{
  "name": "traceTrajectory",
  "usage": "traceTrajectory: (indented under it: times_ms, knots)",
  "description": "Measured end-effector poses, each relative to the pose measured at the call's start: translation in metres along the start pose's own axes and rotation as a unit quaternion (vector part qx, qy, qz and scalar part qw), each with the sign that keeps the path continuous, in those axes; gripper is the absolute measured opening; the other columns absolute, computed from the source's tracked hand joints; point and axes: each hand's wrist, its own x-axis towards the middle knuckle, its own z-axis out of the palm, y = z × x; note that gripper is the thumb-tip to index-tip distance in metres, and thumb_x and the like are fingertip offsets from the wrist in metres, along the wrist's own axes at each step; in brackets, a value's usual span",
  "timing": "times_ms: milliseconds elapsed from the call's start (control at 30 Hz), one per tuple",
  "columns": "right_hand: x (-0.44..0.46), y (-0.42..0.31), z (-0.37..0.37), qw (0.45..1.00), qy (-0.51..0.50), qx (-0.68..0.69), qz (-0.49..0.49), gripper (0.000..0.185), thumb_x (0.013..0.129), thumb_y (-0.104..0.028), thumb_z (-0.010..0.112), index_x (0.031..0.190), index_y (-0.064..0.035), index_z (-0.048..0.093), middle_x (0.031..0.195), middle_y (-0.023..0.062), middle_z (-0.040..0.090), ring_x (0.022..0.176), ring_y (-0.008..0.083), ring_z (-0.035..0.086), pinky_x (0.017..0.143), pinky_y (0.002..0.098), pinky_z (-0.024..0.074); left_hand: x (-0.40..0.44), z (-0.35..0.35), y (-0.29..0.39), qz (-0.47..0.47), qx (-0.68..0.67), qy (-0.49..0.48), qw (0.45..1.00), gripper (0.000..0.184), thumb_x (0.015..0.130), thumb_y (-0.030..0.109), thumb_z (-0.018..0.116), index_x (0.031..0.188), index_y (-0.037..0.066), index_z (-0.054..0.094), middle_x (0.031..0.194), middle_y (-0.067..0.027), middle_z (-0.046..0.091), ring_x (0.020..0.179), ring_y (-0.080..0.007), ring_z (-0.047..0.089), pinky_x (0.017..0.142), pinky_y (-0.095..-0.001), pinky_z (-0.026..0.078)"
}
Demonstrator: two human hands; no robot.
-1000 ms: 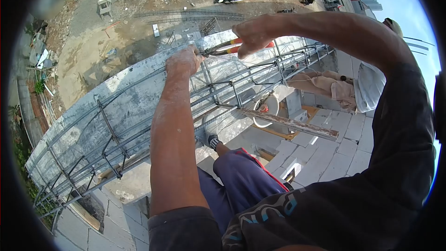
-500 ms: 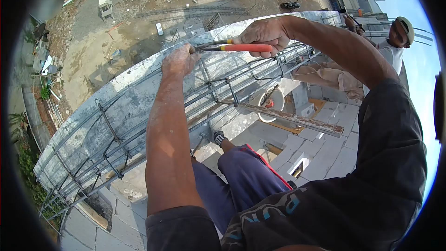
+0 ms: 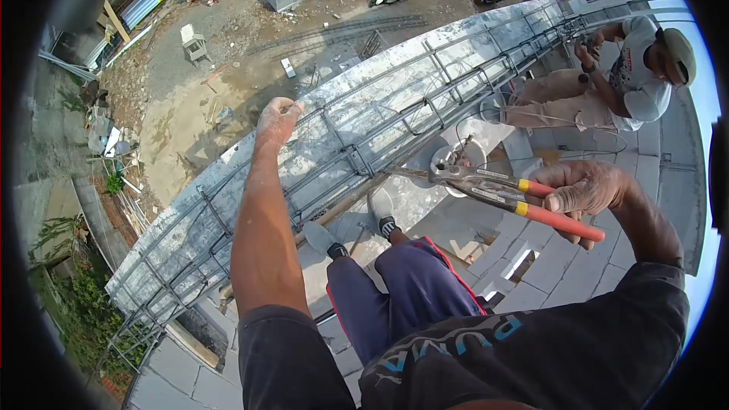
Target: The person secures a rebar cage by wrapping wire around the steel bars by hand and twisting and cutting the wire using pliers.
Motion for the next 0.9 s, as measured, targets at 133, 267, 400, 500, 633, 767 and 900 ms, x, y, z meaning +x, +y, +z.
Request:
traceTrajectory:
  times_ms: [133, 267, 400, 500, 633, 767, 900]
  knots:
    - [-0.015, 0.113, 0.022, 0.994, -0.061, 0.077, 0.045, 0.040, 0.100, -0.036, 0.056, 0.117, -0.0008, 0.050, 0.070, 0.0128, 0.064, 0.055, 0.0221, 0.069, 0.047, 0.0307, 0.0566, -0.053, -0.041, 0.004, 0.066, -0.022, 0.107, 0.992, 0.039, 0.088, 0.034, 0.070, 0.112, 0.004, 0.066, 0.110, -0.0178, 0.068, 0.107, -0.0301, 0.064, 0.094, -0.0412, 0.048]
    - [0.005, 0.213, 0.043, 0.993, -0.007, 0.098, 0.064, 0.034, 0.101, -0.036, 0.055, 0.105, -0.0031, 0.051, 0.070, 0.0121, 0.065, 0.054, 0.0215, 0.068, 0.046, 0.0296, 0.0550, -0.165, -0.085, 0.013, 0.162, 0.130, 0.244, 0.947, 0.031, 0.086, 0.025, 0.071, 0.110, 0.005, 0.064, 0.111, -0.0177, 0.064, 0.109, -0.0359, 0.057, 0.097, -0.0437, 0.044]
    - [0.048, 0.288, 0.058, 0.993, 0.104, 0.048, 0.034, 0.031, 0.097, -0.036, 0.060, 0.098, -0.0060, 0.055, 0.068, 0.0041, 0.060, 0.046, 0.0122, 0.054, 0.038, 0.0247, 0.0410, -0.284, -0.086, 0.003, 0.120, 0.098, 0.292, 0.944, 0.035, 0.086, 0.028, 0.072, 0.111, 0.005, 0.064, 0.110, -0.0166, 0.064, 0.109, -0.0364, 0.057, 0.098, -0.0432, 0.044]
    - [0.061, 0.267, 0.082, 0.994, 0.106, -0.010, -0.013, 0.027, 0.096, -0.035, 0.060, 0.093, -0.0078, 0.058, 0.065, 0.0002, 0.057, 0.048, 0.0085, 0.050, 0.041, 0.0230, 0.0356, -0.353, -0.041, -0.014, -0.024, -0.117, 0.170, 0.978, 0.050, 0.087, 0.031, 0.072, 0.125, 0.004, 0.055, 0.118, -0.0168, 0.062, 0.111, -0.0322, 0.061, 0.095, -0.0406, 0.048]
    - [0.066, 0.200, 0.123, 0.978, 0.124, -0.147, -0.077, 0.026, 0.095, -0.032, 0.059, 0.093, -0.0067, 0.061, 0.064, -0.0014, 0.055, 0.051, 0.0067, 0.049, 0.046, 0.0240, 0.0372, -0.426, -0.012, 0.032, -0.022, -0.238, 0.023, 0.971, 0.076, 0.084, 0.043, 0.073, 0.142, 0.006, 0.041, 0.136, -0.0204, 0.052, 0.125, -0.0353, 0.053, 0.106, -0.0428, 0.042]
    - [0.061, 0.157, 0.132, 0.918, 0.023, -0.358, -0.169, 0.035, 0.094, -0.034, 0.060, 0.108, -0.0021, 0.062, 0.084, 0.0117, 0.063, 0.077, 0.0209, 0.060, 0.069, 0.0336, 0.0462, -0.460, -0.013, 0.076, 0.111, -0.133, -0.045, 0.984, 0.087, 0.080, 0.054, 0.073, 0.146, 0.009, 0.039, 0.142, -0.0221, 0.045, 0.132, -0.0379, 0.045, 0.111, -0.0445, 0.035]
    - [0.086, 0.159, 0.105, 0.853, -0.018, -0.465, -0.238, 0.041, 0.094, -0.035, 0.061, 0.117, -0.0018, 0.062, 0.101, 0.0185, 0.067, 0.095, 0.0301, 0.066, 0.083, 0.0376, 0.0489, -0.473, -0.005, 0.095, 0.106, -0.103, -0.167, 0.975, 0.065, 0.086, 0.050, 0.067, 0.136, 0.010, 0.052, 0.137, -0.0171, 0.053, 0.129, -0.0320, 0.049, 0.110, -0.0421, 0.038]
